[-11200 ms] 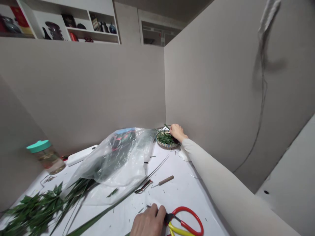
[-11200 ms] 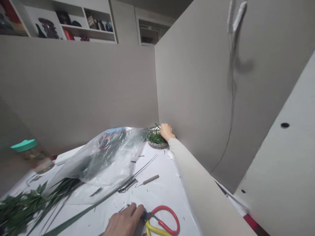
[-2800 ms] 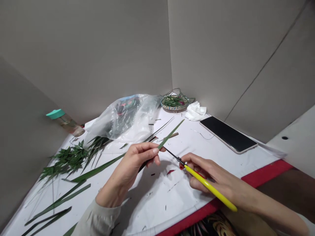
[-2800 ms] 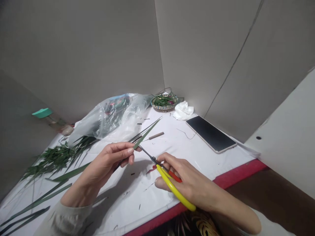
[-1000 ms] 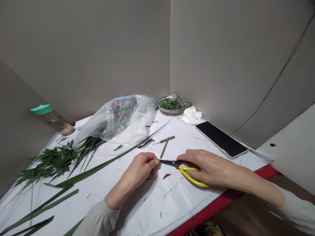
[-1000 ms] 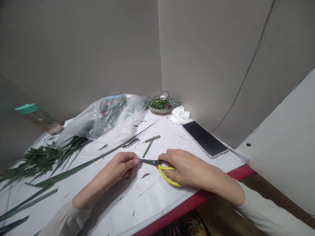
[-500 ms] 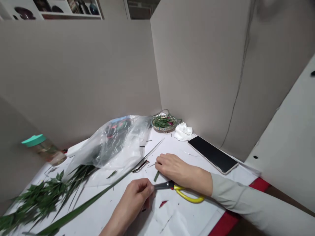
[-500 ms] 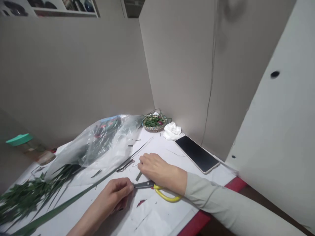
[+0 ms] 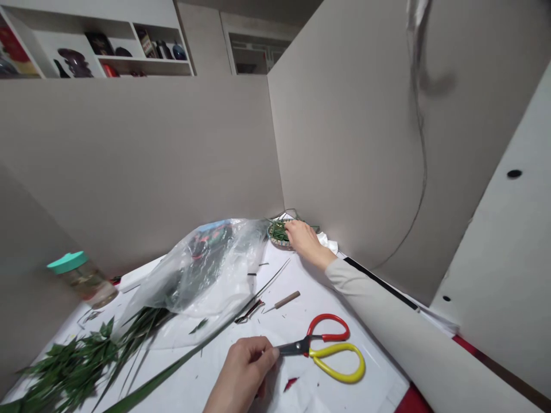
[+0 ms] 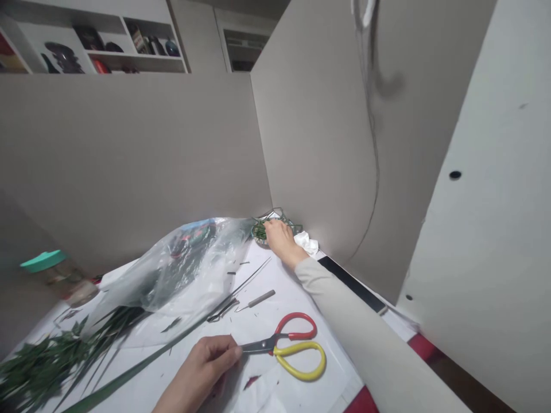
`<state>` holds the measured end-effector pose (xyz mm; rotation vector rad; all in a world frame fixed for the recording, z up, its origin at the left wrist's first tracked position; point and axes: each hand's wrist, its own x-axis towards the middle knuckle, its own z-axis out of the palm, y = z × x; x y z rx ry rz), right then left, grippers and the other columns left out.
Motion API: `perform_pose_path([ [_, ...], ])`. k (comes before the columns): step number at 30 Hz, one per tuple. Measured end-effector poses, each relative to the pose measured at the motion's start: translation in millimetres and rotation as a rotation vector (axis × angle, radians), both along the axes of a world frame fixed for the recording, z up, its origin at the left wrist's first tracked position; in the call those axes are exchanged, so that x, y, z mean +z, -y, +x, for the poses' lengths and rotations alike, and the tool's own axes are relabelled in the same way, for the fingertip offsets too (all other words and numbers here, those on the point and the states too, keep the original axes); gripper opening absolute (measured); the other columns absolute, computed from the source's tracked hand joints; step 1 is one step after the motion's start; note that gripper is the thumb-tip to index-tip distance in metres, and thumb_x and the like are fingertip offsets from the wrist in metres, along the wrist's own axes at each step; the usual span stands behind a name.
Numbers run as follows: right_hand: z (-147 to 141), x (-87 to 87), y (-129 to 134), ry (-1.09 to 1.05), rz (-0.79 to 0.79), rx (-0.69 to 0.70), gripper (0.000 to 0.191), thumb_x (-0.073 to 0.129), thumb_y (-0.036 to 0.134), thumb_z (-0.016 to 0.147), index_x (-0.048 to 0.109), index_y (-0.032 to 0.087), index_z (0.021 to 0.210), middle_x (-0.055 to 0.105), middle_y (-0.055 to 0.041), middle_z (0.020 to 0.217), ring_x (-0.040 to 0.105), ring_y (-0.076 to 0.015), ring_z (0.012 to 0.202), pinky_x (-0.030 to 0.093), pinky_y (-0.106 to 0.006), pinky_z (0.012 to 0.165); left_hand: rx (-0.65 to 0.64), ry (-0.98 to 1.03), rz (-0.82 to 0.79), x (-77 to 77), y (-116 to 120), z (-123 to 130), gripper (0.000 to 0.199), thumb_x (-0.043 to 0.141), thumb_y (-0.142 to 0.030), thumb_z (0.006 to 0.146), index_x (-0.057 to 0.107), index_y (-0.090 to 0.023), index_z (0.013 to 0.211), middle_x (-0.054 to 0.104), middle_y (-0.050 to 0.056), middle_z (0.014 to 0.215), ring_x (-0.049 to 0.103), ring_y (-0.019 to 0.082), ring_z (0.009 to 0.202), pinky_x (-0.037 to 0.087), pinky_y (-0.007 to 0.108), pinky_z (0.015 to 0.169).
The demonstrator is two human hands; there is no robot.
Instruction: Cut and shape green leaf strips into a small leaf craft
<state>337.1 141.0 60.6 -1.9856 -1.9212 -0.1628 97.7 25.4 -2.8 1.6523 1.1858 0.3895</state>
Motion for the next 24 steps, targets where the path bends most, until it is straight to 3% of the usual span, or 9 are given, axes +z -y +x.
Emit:
perform_pose_path([
  [3, 5.5, -2.8, -15.7, -0.086, -0.005, -0.018, 0.033, 0.065, 0.034, 0.098, 0.062, 0.018, 0.127, 0.064, -0.0099, 0.128, 0.067, -0.0248, 0.107, 0.057, -0.046, 0.089, 0.001, 0.006, 0.016, -0.2, 3.1, -1.0, 0.032, 0.055, -0.047, 0.077, 0.048, -0.024, 0.056, 0.039, -0.007, 0.042, 0.035, 0.013, 0.043, 0.024, 0.03, 0.05],
  [7, 0.8, -12.9, 2.7, -0.195, 0.013, 0.091, 0.033, 0.065, 0.034, 0.098, 0.062, 0.018, 0.127, 0.064, -0.0098, 0.129, 0.066, -0.0253, 0.108, 0.057, -0.047, 0.09, 0.003, 0.056, 0.02, -0.7, 4.5, -2.3, 0.024, 0.056, -0.039, 0.079, 0.052, -0.022, 0.062, 0.045, -0.005, 0.043, 0.038, 0.014, 0.046, 0.025, 0.029, 0.052],
  [11, -23.2, -19.0, 53.4, -0.331, 0.002, 0.365, 0.024, 0.064, 0.032, 0.099, 0.066, 0.017, 0.118, 0.068, -0.0077, 0.119, 0.068, -0.0232, 0.104, 0.057, -0.046, 0.09, 0.006, 0.192, -0.011, 10.3, 2.5, -3.6, 0.02, 0.057, -0.042, 0.079, 0.051, -0.024, 0.078, 0.054, -0.005, 0.045, 0.034, 0.013, 0.044, 0.025, 0.028, 0.05],
  [14, -43.3, -20.1, 93.0, -0.473, -0.09, 0.685, 0.014, 0.066, 0.026, 0.097, 0.07, 0.016, 0.107, 0.074, -0.0032, 0.102, 0.071, -0.0175, 0.087, 0.058, -0.037, 0.08, 0.055, 0.317, -0.014, 28.4, 2.1, -7.9, 0.024, 0.055, -0.044, 0.083, 0.047, -0.024, 0.094, 0.062, -0.004, 0.054, 0.031, 0.013, 0.047, 0.023, 0.026, 0.05],
  [16, -51.2, -19.8, 110.5, -0.587, -0.106, 0.802, 0.015, 0.062, 0.017, 0.098, 0.073, 0.019, 0.106, 0.076, -0.0023, 0.099, 0.07, -0.0162, 0.087, 0.055, -0.032, 0.08, 0.081, 0.383, -0.019, 40.6, 3.1, -12.2, 0.026, 0.056, -0.043, 0.086, 0.045, -0.024, 0.1, 0.064, -0.004, 0.06, 0.031, 0.012, 0.05, 0.022, 0.026, 0.049],
  [24, -58.4, -17.4, 131.2, -0.98, -0.095, 0.831, 0.016, 0.065, 0.011, 0.088, 0.075, 0.021, 0.095, 0.075, -0.0001, 0.088, 0.066, -0.0146, 0.078, 0.049, -0.025, 0.071, 0.028, 0.522, -0.115, 63.1, 17.7, -16.1, 0.02, 0.056, -0.036, 0.094, 0.047, -0.023, 0.105, 0.065, -0.004, 0.066, 0.033, 0.009, 0.05, 0.022, 0.026, 0.05],
])
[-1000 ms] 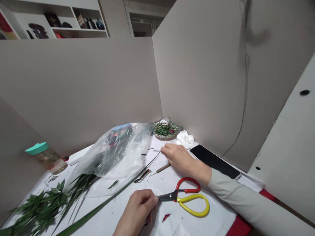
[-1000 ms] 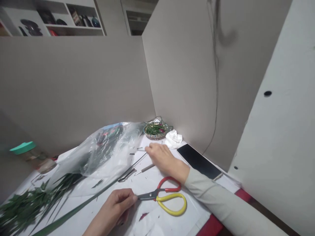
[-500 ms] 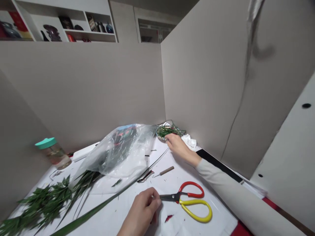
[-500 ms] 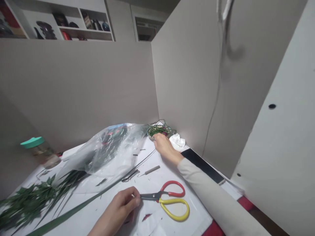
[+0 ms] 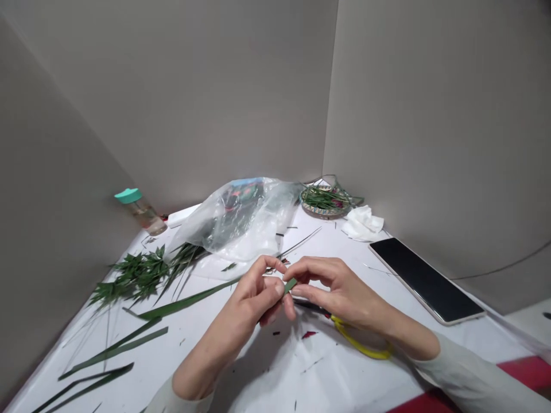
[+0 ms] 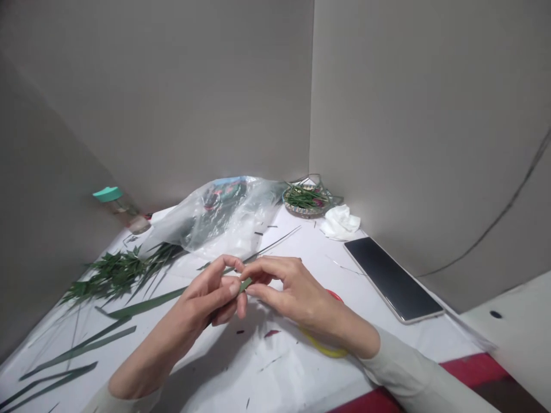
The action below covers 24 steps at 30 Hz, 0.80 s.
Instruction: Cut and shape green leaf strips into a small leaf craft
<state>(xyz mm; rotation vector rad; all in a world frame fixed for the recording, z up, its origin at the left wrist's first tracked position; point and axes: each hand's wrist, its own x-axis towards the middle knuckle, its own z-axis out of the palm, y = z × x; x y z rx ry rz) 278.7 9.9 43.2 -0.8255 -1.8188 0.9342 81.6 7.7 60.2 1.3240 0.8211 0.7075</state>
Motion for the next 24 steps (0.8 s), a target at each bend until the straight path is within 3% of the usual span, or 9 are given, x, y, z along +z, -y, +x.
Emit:
perform_pose_path([
  [5, -1.4, 5.7, 10.6, -0.109, 0.0, -0.001, 0.014, 0.068, 0.011, 0.088, 0.076, 0.023, 0.088, 0.071, 0.0026, 0.081, 0.063, -0.013, 0.075, 0.046, -0.026, 0.073, -0.022, 0.017, -0.025, 10.9, 11.0, 5.5, 0.018, 0.054, -0.036, 0.098, 0.047, -0.024, 0.109, 0.066, -0.004, 0.065, 0.034, 0.01, 0.051, 0.025, 0.026, 0.051],
  [8, 0.1, 8.0, 11.7, -0.154, 0.018, 0.01, 0.015, 0.068, 0.011, 0.088, 0.077, 0.023, 0.085, 0.07, 0.0018, 0.079, 0.064, -0.0142, 0.077, 0.047, -0.027, 0.074, 0.001, -0.077, 0.017, 17.8, 17.0, 5.4, 0.016, 0.05, -0.038, 0.101, 0.05, -0.025, 0.111, 0.067, -0.004, 0.069, 0.039, 0.011, 0.056, 0.03, 0.024, 0.053],
  [11, 2.8, 9.6, 10.9, -0.198, -0.022, -0.032, 0.014, 0.067, 0.012, 0.088, 0.074, 0.022, 0.083, 0.07, 0.0002, 0.083, 0.063, -0.0152, 0.079, 0.047, -0.028, 0.075, 0.056, -0.256, 0.16, 20.1, 20.6, 0.6, 0.015, 0.052, -0.04, 0.1, 0.057, -0.025, 0.1, 0.067, -0.004, 0.074, 0.047, 0.011, 0.06, 0.037, 0.023, 0.056],
  [14, 5.4, 10.8, 10.5, -0.273, -0.106, -0.089, 0.011, 0.063, 0.016, 0.09, 0.069, 0.022, 0.084, 0.069, -0.0004, 0.088, 0.063, -0.0144, 0.081, 0.049, -0.026, 0.073, 0.11, -0.453, 0.404, 17.0, 20.4, -8.7, 0.022, 0.054, -0.04, 0.098, 0.061, -0.024, 0.085, 0.061, -0.004, 0.066, 0.051, 0.012, 0.057, 0.04, 0.023, 0.056],
  [17, 6.3, 11.7, 11.3, -0.363, -0.182, -0.096, 0.011, 0.061, 0.02, 0.092, 0.065, 0.022, 0.083, 0.068, 0.0011, 0.089, 0.066, -0.0119, 0.074, 0.053, -0.025, 0.069, 0.139, -0.54, 0.575, 12.8, 18.5, -19.6, 0.028, 0.048, -0.038, 0.1, 0.063, -0.024, 0.081, 0.059, -0.005, 0.057, 0.054, 0.012, 0.051, 0.041, 0.022, 0.052],
  [24, 8.7, 9.2, 14.0, -0.468, -0.198, -0.077, 0.016, 0.06, 0.025, 0.098, 0.069, 0.021, 0.086, 0.068, -0.0003, 0.088, 0.069, -0.0126, 0.077, 0.056, -0.025, 0.074, 0.178, -0.585, 0.606, 13.3, 16.3, -32.7, 0.037, 0.047, -0.042, 0.1, 0.062, -0.025, 0.071, 0.056, -0.004, 0.054, 0.053, 0.012, 0.045, 0.039, 0.021, 0.045],
])
